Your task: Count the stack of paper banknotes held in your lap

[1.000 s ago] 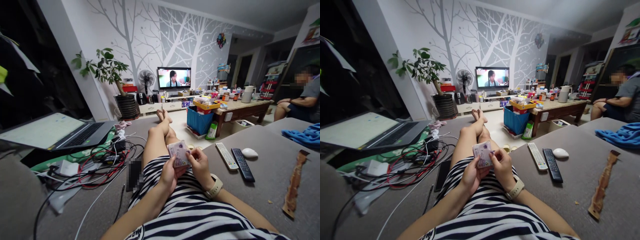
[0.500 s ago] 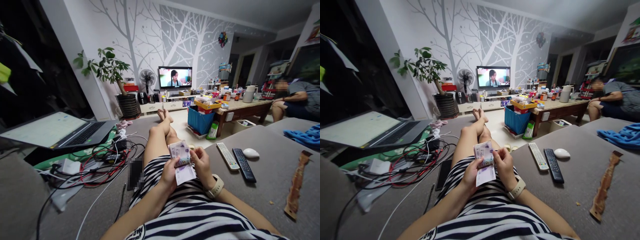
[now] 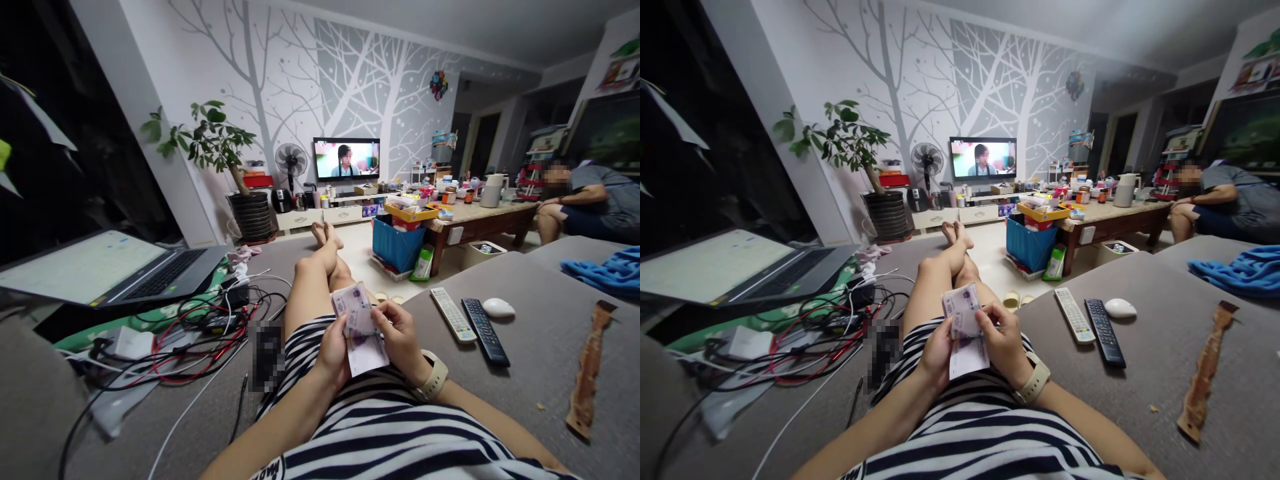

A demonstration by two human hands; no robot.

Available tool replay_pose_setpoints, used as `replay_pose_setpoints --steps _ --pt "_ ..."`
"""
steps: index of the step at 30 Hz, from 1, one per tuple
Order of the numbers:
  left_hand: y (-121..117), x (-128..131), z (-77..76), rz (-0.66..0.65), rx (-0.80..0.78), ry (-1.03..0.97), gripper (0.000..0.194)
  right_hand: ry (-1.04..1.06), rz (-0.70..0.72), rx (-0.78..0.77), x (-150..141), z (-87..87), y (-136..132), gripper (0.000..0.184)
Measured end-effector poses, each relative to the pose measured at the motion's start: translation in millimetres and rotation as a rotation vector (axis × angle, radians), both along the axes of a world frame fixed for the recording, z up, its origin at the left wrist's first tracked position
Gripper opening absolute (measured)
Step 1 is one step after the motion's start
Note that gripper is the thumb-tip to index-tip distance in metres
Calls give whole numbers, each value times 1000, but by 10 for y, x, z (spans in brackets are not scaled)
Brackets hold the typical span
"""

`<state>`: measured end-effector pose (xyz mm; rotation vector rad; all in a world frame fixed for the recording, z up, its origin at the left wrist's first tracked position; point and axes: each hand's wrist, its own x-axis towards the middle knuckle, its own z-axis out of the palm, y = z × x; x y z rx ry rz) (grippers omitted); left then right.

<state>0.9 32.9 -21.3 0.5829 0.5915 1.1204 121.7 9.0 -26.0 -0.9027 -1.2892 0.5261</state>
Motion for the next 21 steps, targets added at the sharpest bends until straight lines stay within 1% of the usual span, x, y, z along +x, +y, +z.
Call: replay_pose_setpoints --steps 4,10,13,17,18,21 --pt "4 1 -20 -2 49 35 27 -40 13 24 -4 18 -49 34" --pt "-15 -10 -35 -29 52 48 28 -51 12 42 -3 3 -59 37" --pt "-44 -13 7 -19 60 54 25 -52 13 43 -3 1 -73 39" --pt "-89 3 88 15 6 76 23 -38 24 33 10 -9 -58 51" --pt "-99 9 104 25 -9 84 23 -16 22 20 14 -14 -38 52" --pt "-122 23 132 47 -16 133 19 98 -35 -32 26 -35 58 45"
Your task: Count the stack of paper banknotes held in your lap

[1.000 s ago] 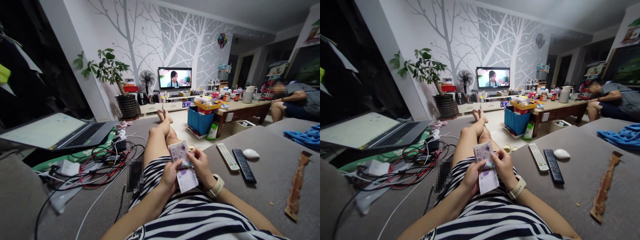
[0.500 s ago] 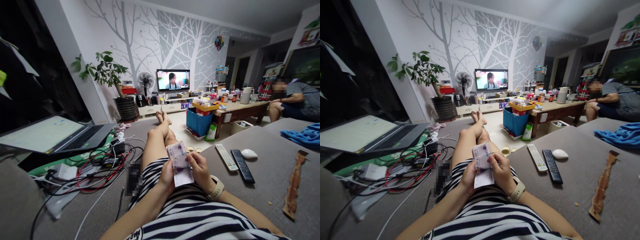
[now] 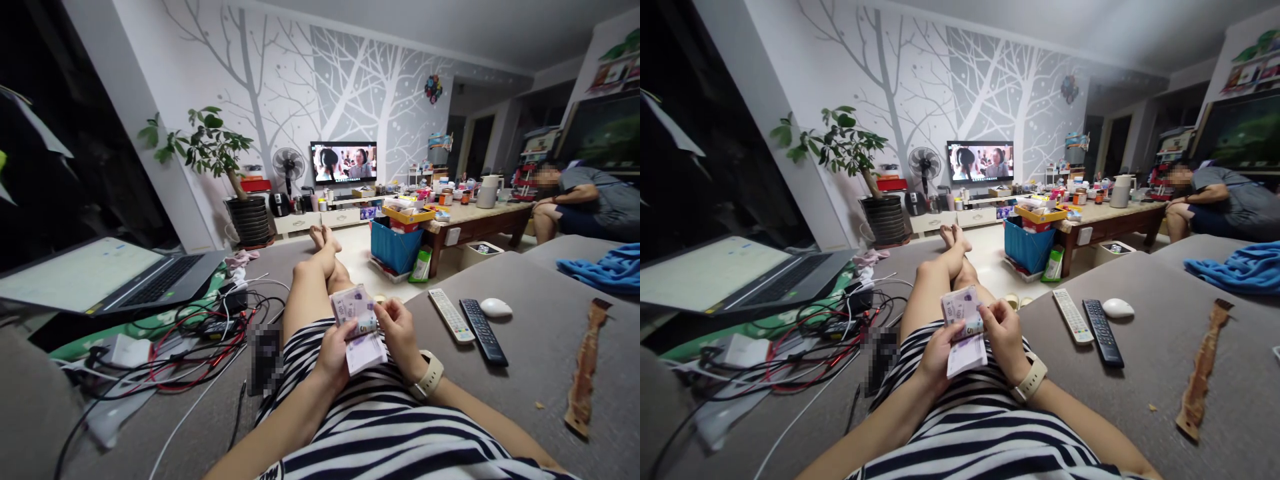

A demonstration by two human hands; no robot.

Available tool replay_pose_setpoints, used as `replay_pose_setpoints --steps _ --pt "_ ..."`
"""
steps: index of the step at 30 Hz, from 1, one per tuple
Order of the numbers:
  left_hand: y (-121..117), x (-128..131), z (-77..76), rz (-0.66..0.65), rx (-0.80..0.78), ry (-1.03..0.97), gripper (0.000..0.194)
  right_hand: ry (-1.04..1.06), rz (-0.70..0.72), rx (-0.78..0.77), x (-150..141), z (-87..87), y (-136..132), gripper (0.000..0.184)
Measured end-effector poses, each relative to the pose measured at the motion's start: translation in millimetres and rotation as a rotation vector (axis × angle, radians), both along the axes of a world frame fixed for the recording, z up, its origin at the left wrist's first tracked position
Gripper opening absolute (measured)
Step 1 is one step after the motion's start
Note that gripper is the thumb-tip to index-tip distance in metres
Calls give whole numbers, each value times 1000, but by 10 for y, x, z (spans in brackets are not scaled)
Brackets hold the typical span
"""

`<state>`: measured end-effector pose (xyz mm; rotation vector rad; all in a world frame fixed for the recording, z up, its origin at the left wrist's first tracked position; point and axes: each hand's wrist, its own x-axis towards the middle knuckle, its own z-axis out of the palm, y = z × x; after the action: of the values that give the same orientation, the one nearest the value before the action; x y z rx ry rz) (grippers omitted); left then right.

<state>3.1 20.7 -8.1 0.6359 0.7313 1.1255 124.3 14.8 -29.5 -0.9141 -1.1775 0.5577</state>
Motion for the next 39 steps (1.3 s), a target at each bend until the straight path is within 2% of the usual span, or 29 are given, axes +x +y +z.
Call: replay_pose_setpoints --steps 4,8,15,20,29,33,36,39 --pt "-13 -6 -5 -10 29 19 21 108 -13 -57 7 -47 134 34" --pt "5 -15 -34 -18 29 8 20 90 -2 -81 3 -81 166 29" --pt "97 -12 -115 -15 8 -123 28 -17 -10 16 -36 -27 17 30" --pt "94 -18 -104 -8 -23 -143 27 -94 -5 81 -49 4 -68 25" --pt "65 -31 -79 -28 19 -89 28 -122 23 80 -58 -5 -127 25" --pt "65 -26 -81 -45 -37 -129 28 -130 60 82 -41 -4 -146 31" --pt "69 -24 -88 -71 -46 -162 31 -121 85 90 -19 -26 -110 40" --pt "68 -33 -96 -78 -46 -130 31 -82 56 50 0 -68 -36 37"
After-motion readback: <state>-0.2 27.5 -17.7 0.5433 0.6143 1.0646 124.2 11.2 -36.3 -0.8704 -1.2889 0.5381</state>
